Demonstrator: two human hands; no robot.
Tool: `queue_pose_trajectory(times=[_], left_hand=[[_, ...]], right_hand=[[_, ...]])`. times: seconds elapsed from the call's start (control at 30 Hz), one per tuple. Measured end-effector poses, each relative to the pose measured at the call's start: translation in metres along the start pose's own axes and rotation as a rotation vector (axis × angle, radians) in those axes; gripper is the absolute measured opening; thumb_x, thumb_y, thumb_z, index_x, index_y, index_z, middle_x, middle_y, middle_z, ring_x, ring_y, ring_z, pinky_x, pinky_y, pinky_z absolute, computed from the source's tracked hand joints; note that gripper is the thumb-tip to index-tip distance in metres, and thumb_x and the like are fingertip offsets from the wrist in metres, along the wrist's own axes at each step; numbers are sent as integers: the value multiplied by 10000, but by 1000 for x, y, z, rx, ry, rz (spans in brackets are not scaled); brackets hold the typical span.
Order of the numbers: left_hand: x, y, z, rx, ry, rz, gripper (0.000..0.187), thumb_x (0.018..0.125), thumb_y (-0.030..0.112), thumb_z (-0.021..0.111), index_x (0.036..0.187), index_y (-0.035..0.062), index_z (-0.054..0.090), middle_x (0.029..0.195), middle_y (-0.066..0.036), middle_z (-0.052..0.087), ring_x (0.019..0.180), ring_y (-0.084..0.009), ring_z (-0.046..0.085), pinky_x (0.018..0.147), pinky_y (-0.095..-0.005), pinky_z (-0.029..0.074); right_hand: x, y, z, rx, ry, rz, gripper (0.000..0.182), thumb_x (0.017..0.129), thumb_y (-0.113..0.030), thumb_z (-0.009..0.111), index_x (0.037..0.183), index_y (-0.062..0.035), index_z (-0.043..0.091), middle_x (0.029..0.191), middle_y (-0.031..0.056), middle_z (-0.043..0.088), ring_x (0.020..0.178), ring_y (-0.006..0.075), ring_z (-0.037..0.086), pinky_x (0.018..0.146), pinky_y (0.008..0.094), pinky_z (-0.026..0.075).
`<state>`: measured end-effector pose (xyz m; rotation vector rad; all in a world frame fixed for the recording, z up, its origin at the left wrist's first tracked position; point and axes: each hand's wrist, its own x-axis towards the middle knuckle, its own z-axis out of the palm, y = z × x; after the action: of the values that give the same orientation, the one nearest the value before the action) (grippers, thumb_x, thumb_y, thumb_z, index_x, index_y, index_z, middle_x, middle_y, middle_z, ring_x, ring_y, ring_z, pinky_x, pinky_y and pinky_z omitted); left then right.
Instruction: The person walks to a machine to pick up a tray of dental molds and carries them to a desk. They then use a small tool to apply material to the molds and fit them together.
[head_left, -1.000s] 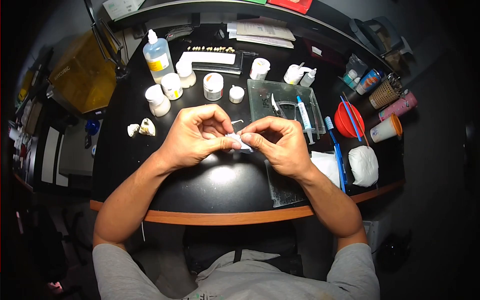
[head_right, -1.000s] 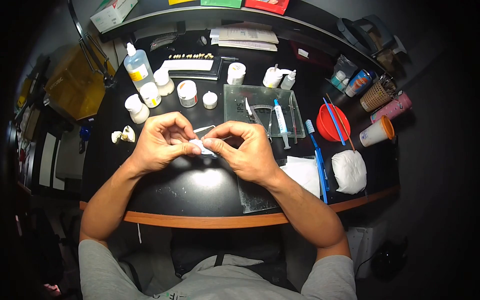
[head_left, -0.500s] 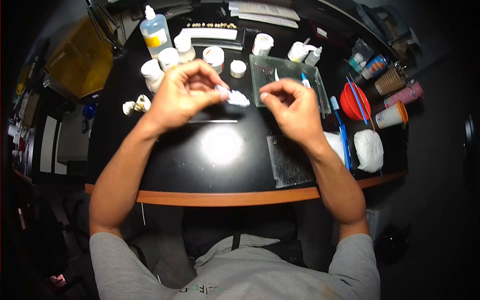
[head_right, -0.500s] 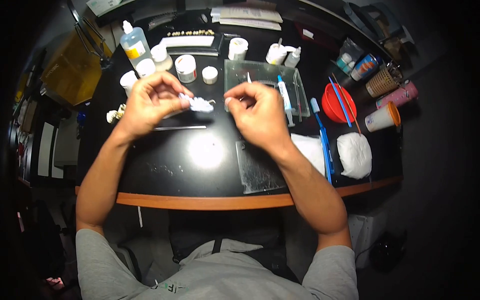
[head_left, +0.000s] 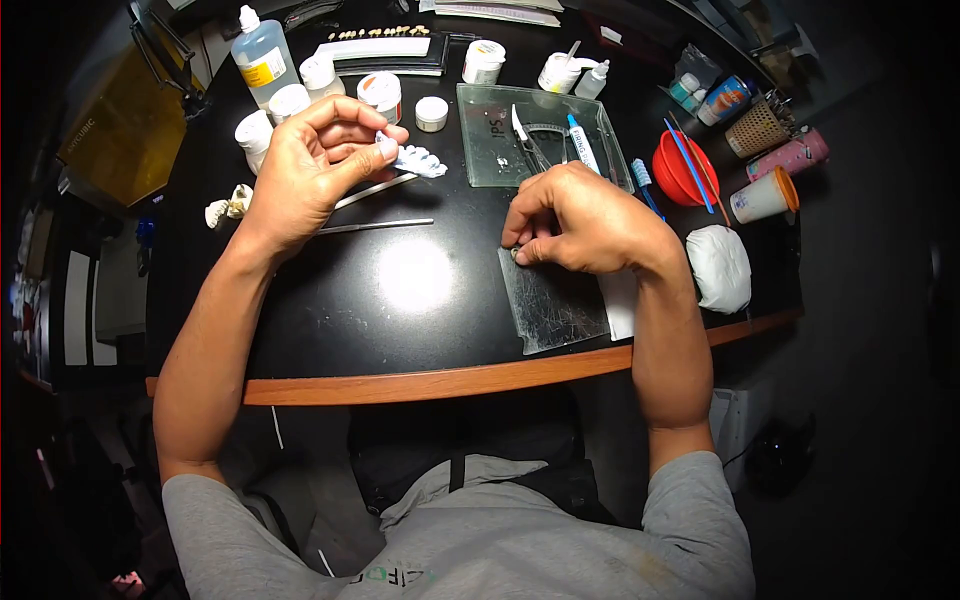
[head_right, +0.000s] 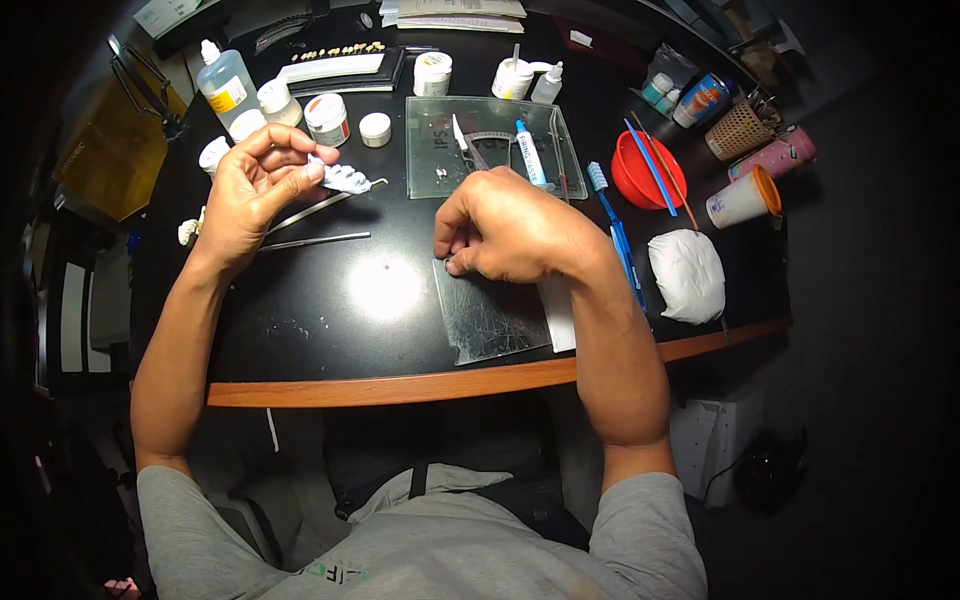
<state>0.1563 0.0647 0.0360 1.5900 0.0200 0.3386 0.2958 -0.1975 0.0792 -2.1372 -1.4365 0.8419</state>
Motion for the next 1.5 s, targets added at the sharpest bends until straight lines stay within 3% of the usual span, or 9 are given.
queue_pose_trajectory(times=[0.2, 0.3, 0.33, 0.47, 0.6, 0.8, 1.03, 1.27, 1.5], left_hand=[[0, -2, 0, -49, -43, 41, 202, 952, 31, 752, 1113, 14, 632, 1138, -146, 737, 1021, -137, 718, 898, -282, 622], [-4, 1, 4, -74, -90, 11, 216, 952, -6, 728, 1126, 30, 605, 1182, -166, 726, 1020, -140, 714, 896, -281, 604], [-5, 2, 6, -87, -120, 25, 212, 946, -22, 724, 1114, 33, 606, 1190, -169, 717, 1023, -154, 712, 891, -299, 608], [-10, 4, 16, -157, -223, 50, 217, 910, -11, 779, 1077, 5, 641, 1112, -129, 724, 1046, -176, 712, 937, -313, 600], [-12, 0, 19, -162, -253, 31, 209, 910, 7, 791, 1067, -4, 653, 1081, -112, 725, 1005, -154, 716, 879, -295, 617], [-13, 3, 20, -180, -273, -81, 197, 920, 41, 790, 1053, 5, 650, 1047, -110, 721, 949, -154, 721, 767, -294, 637], [-14, 6, 20, -198, -277, -108, 197, 925, 47, 787, 1059, 4, 650, 1050, -112, 724, 936, -148, 721, 764, -288, 638], [-14, 1, 20, -217, -305, -8, 238, 880, -87, 769, 1068, -19, 640, 1117, -160, 715, 1049, -209, 723, 893, -327, 632], [-14, 0, 18, -251, -300, -67, 192, 902, -16, 786, 1063, -19, 680, 1102, -129, 718, 1015, -186, 724, 865, -316, 634]], right_hand=[[2, 10, 4, -28, 54, -91, 131, 810, -18, 814, 927, 21, 767, 870, 127, 735, 757, 230, 696, 711, 342, 556], [2, 1, 6, -42, 271, -248, 127, 823, -15, 808, 941, 10, 769, 850, 97, 726, 739, 183, 681, 680, 310, 535], [3, -4, 6, 157, 313, -183, 94, 825, 2, 756, 917, 6, 770, 830, 104, 760, 740, 166, 716, 690, 306, 557], [10, -11, 14, 323, 522, -270, 105, 848, -11, 775, 952, -1, 782, 813, 43, 741, 738, 61, 664, 645, 222, 509], [17, -11, 31, 559, 504, -387, 66, 877, 1, 790, 943, 1, 788, 861, 36, 750, 740, 53, 655, 639, 216, 514], [16, -9, 32, 618, 382, -348, 77, 883, 10, 785, 959, 8, 798, 869, 48, 758, 758, 74, 683, 672, 224, 537], [15, -9, 31, 571, 393, -387, 76, 882, 10, 783, 957, 3, 798, 890, 48, 750, 767, 71, 685, 659, 221, 526], [18, -9, 36, 673, 425, -388, 83, 882, 10, 788, 965, 2, 785, 886, 42, 746, 766, 53, 677, 658, 200, 518], [20, -13, 39, 667, 475, -446, 99, 887, 20, 770, 984, 1, 782, 899, 42, 751, 743, 45, 667, 649, 191, 514]])
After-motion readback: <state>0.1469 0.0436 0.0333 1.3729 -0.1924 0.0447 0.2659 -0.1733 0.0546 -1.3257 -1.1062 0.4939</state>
